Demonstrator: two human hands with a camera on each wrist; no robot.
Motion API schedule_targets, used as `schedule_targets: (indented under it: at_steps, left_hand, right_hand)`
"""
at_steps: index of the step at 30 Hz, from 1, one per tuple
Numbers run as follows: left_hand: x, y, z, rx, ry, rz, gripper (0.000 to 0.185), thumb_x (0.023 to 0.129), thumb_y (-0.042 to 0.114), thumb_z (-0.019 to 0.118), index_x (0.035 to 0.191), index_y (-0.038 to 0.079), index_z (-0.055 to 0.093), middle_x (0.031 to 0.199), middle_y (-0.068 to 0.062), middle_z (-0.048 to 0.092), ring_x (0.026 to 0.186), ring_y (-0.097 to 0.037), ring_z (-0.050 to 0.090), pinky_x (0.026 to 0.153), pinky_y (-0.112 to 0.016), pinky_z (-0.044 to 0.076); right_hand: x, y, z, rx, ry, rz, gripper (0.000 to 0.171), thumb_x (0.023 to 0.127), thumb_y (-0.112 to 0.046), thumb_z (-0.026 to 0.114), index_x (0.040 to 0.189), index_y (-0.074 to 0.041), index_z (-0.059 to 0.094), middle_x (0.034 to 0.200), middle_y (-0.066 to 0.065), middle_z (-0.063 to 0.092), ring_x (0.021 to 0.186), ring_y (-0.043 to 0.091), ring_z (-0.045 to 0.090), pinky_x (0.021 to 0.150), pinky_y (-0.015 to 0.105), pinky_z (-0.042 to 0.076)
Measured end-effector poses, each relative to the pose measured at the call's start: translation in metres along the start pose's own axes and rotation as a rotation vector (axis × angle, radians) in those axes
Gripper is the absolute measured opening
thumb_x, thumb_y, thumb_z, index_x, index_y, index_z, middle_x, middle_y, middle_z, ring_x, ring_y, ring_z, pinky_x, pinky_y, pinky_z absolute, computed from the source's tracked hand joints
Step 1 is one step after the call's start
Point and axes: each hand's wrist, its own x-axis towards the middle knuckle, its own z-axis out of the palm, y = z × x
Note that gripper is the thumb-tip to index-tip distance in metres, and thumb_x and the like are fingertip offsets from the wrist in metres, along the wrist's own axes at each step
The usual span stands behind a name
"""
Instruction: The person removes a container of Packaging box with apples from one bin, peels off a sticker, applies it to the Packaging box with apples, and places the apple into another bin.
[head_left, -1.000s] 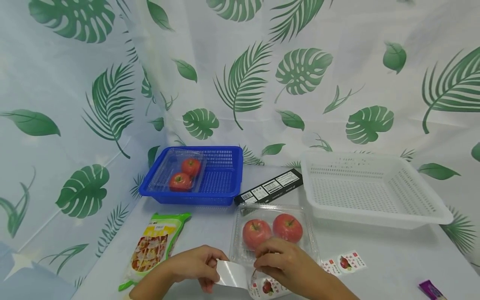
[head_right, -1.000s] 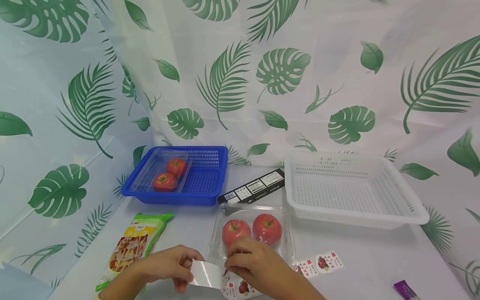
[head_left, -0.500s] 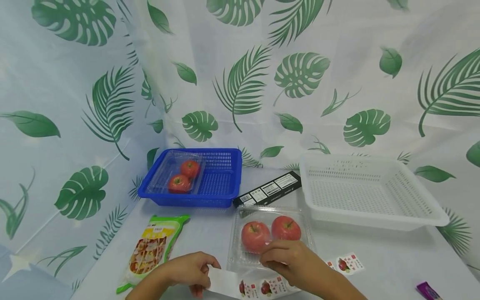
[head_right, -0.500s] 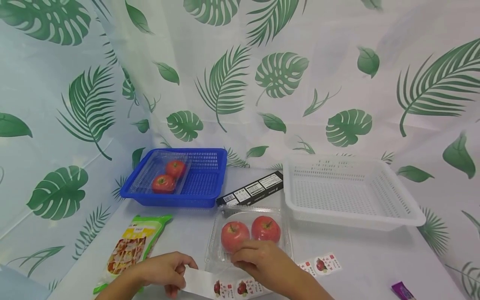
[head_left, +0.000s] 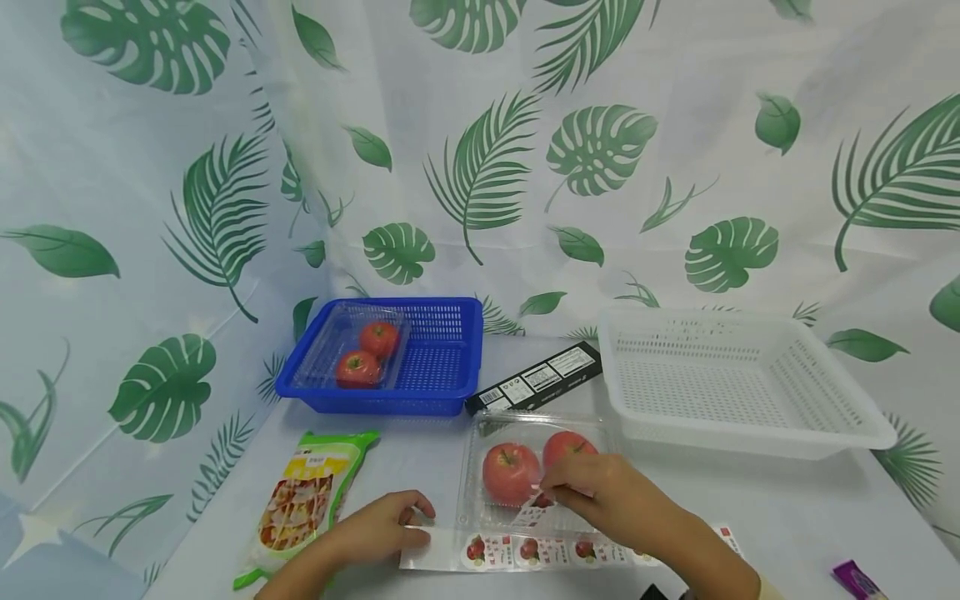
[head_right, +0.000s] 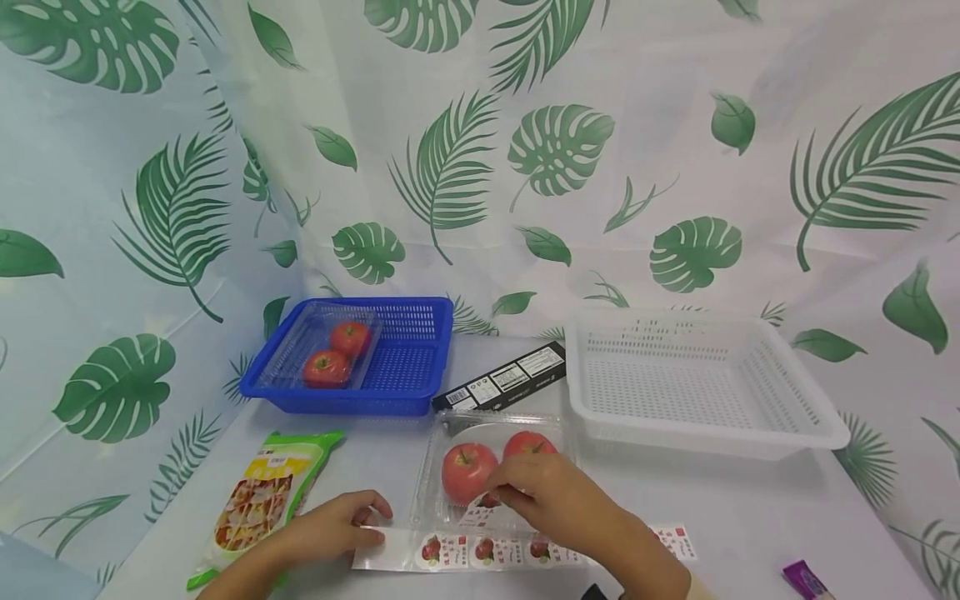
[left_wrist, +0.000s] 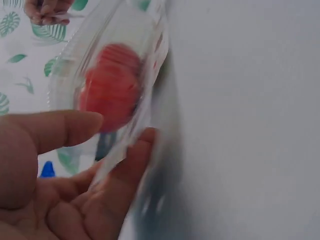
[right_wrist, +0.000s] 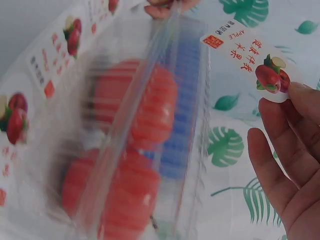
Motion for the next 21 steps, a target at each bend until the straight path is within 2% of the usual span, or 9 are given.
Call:
schedule_targets:
  at_steps: [2,4,7,10,12,21]
  left_hand:
    - [0.006,-0.004,0.004,-0.04,0.034,0.012,0.025,0.083,0.013,0.076,0.105,0.006,0.064,0.081,-0.001,0.059,0.071,-0.015,0.051,0.06,-0.027,0.043]
    - [0.01,-0.007,0.008,-0.059,0.039,0.017,0.026,0.081,0.011,0.079,0.103,0.006,0.067,0.085,0.0,0.062,0.078,-0.015,0.054,0.066,-0.028,0.046]
    - [0.01,-0.007,0.014,-0.073,0.008,0.027,0.022,0.079,0.004,0.079,0.099,0.006,0.071,0.087,0.0,0.066,0.071,-0.013,0.057,0.062,-0.025,0.049]
    - [0.006,-0.002,0.015,-0.069,-0.041,0.029,0.019,0.079,-0.002,0.077,0.096,0.007,0.074,0.088,0.0,0.07,0.057,-0.009,0.055,0.049,-0.022,0.047]
    - [0.004,0.001,0.014,-0.04,-0.058,0.036,0.019,0.079,-0.003,0.076,0.095,0.009,0.075,0.088,0.001,0.071,0.051,-0.008,0.052,0.046,-0.02,0.045]
    - [0.001,0.005,0.005,0.093,-0.086,0.04,0.022,0.079,-0.003,0.075,0.092,0.014,0.077,0.086,0.008,0.068,0.049,-0.008,0.048,0.044,-0.023,0.044]
  right_hand:
    - [0.0,0.002,-0.003,-0.011,0.0,0.014,0.027,0.082,0.003,0.073,0.098,-0.018,0.069,0.095,-0.013,0.068,0.085,0.003,0.063,0.077,0.013,0.049]
    - [-0.001,0.004,-0.006,-0.02,-0.001,0.038,0.027,0.082,0.003,0.073,0.098,-0.019,0.068,0.094,-0.013,0.067,0.084,0.003,0.062,0.076,0.014,0.05]
    - [-0.002,0.008,-0.008,-0.022,0.0,0.076,0.029,0.081,0.003,0.074,0.098,-0.02,0.068,0.095,-0.013,0.067,0.082,0.003,0.061,0.074,0.018,0.052]
    - [-0.003,0.011,-0.01,0.006,-0.003,0.126,0.033,0.081,0.005,0.074,0.1,-0.021,0.067,0.096,-0.012,0.067,0.082,0.004,0.062,0.071,0.023,0.055]
    - [-0.003,0.014,-0.01,0.023,0.0,0.145,0.034,0.08,0.006,0.073,0.1,-0.021,0.068,0.096,-0.011,0.068,0.082,0.004,0.062,0.07,0.024,0.055]
    - [0.0,0.024,-0.011,0.062,-0.014,0.265,0.026,0.085,0.003,0.07,0.098,-0.019,0.071,0.092,-0.012,0.068,0.08,0.004,0.062,0.067,0.026,0.055]
